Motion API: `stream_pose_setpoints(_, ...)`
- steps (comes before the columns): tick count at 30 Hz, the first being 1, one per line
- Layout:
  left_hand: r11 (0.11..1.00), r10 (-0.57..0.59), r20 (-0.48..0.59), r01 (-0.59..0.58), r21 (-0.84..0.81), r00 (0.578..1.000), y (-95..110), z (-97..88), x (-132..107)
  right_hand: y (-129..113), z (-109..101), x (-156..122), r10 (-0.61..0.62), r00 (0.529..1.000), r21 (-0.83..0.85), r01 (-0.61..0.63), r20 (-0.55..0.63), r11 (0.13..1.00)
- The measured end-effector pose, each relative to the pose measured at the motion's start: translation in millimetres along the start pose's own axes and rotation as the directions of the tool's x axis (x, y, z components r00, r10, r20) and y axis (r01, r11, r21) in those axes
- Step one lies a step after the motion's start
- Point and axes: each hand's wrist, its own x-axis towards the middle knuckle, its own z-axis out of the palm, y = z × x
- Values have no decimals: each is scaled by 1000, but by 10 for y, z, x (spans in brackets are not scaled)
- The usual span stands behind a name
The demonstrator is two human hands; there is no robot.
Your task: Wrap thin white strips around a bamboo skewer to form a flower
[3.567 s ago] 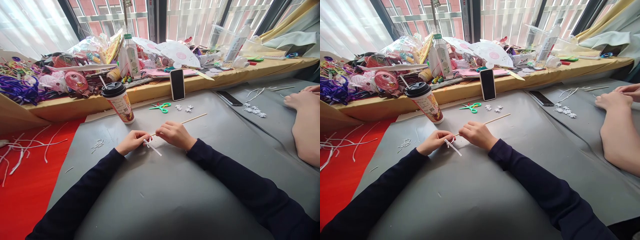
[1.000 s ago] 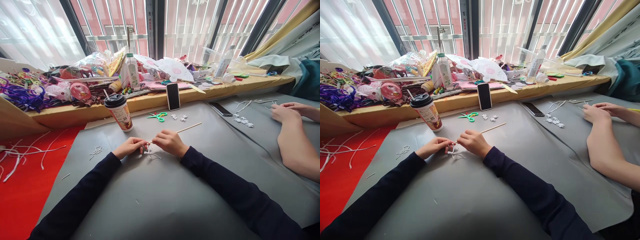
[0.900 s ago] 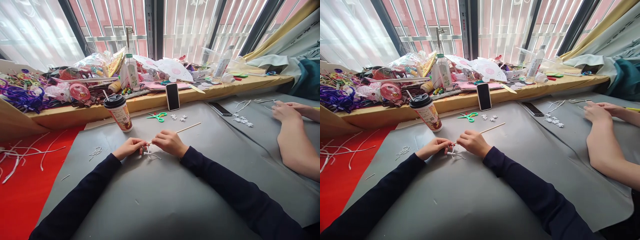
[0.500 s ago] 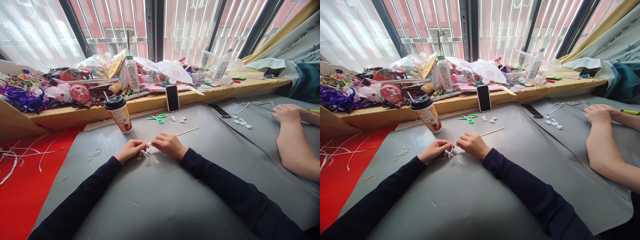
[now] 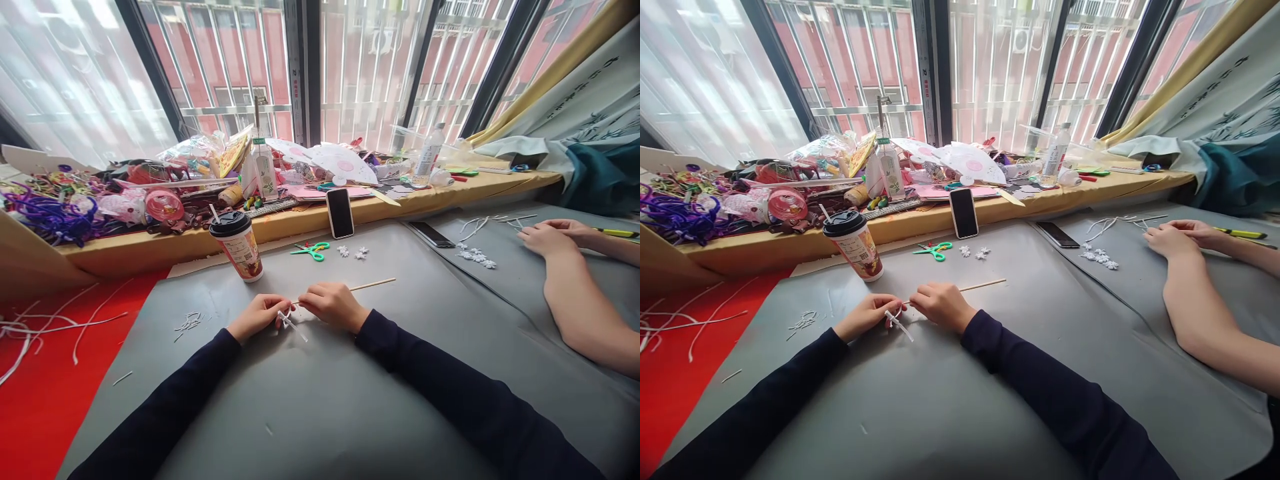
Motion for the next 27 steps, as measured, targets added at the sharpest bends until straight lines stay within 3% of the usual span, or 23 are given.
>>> stream_pose_setpoints(8, 999, 12, -29, -11, 36, 1000, 0, 19, -14, -41, 26, 0, 69, 998, 28, -69, 13, 997)
stream_pose_setpoints(17, 1000, 20, -40, -20, 13, 999, -46, 17, -8, -133, 22, -13, 226, 966, 80, -237, 127, 968)
stream_pose_setpoints(27, 989, 116, -95, -106, 107, 989, -95, 81, -11, -184, -33, 15, 191, 964, 71, -207, 185, 976)
